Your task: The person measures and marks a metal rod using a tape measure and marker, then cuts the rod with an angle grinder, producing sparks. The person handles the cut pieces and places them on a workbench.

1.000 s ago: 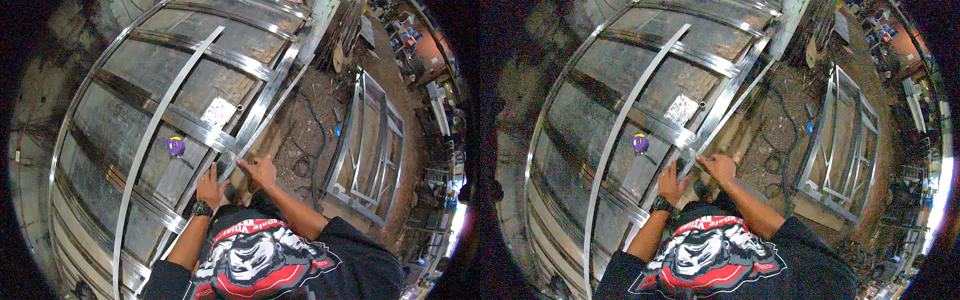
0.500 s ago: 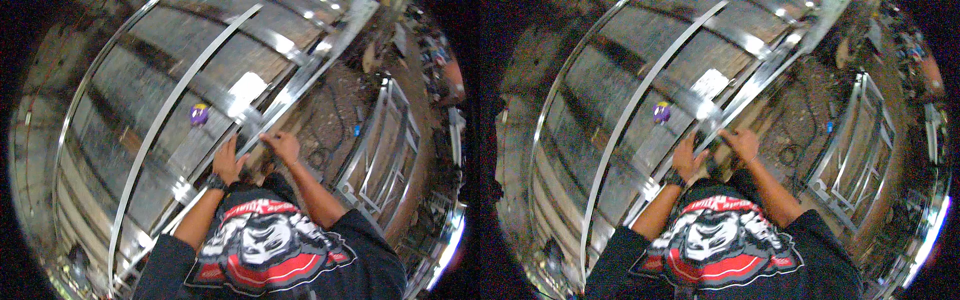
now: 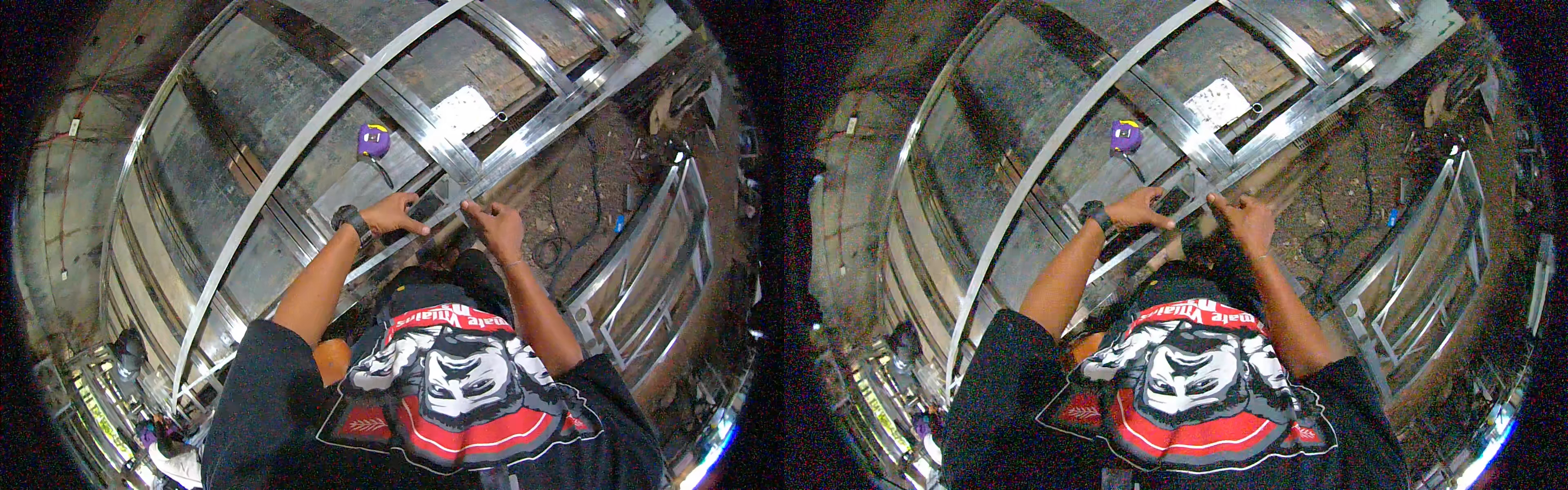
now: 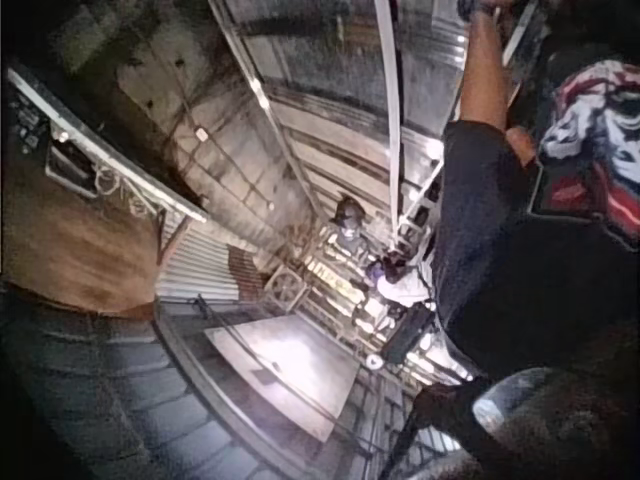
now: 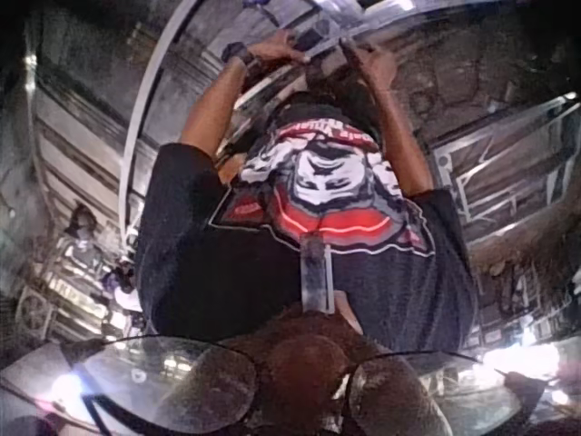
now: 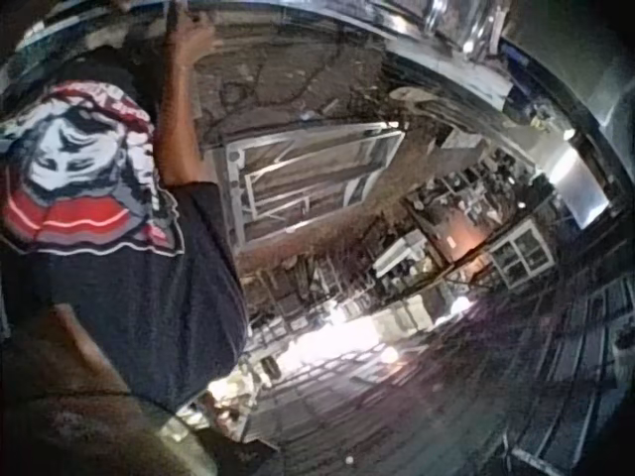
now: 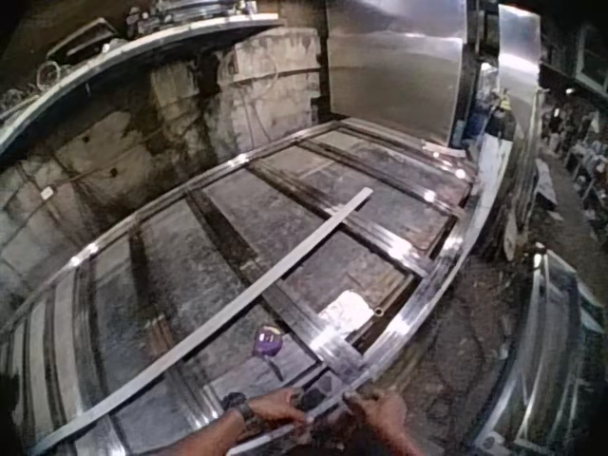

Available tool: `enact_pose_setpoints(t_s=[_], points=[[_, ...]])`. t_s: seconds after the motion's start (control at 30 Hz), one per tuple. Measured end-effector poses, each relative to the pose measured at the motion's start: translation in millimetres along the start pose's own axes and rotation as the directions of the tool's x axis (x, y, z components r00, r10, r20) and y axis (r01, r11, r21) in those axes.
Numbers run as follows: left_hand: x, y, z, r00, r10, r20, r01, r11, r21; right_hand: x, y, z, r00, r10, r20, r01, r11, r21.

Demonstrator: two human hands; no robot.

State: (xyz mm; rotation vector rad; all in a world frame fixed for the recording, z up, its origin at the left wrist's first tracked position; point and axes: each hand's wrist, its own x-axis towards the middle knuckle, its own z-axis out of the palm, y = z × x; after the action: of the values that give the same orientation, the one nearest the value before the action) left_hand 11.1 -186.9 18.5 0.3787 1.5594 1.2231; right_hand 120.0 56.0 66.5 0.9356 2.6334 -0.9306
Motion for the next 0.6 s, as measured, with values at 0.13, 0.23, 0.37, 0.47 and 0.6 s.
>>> enact_pose_setpoints(t_s=[0.13,0.23,0.37,0.47,0.6], points=[[-1,8,-2,0.995,-0.01,0.102,0.03,0.98,-0.195,5,0,-7,0.998,-0.063,-0.006,0.063,0.997,0.052],[-6,30,8,0.987,-0.053,0.152,0.111,0.907,-0.406,13,-3,-15,0.994,-0.105,-0.041,0.105,0.994,0.016],[-3,55,3,0.999,-0.026,0.039,0.035,0.964,-0.262,32,-16,-42,0.995,-0.1,0.004,0.099,0.991,0.092],[11,58,-3,0.998,0.064,0.014,-0.058,0.956,-0.289,53,-25,-45,0.995,-0.095,0.026,0.094,0.994,0.065],[16,49,-14,0.999,0.009,-0.033,-0.019,0.949,-0.316,77,-28,-18,0.978,-0.208,-0.021,0.208,0.978,0.021]])
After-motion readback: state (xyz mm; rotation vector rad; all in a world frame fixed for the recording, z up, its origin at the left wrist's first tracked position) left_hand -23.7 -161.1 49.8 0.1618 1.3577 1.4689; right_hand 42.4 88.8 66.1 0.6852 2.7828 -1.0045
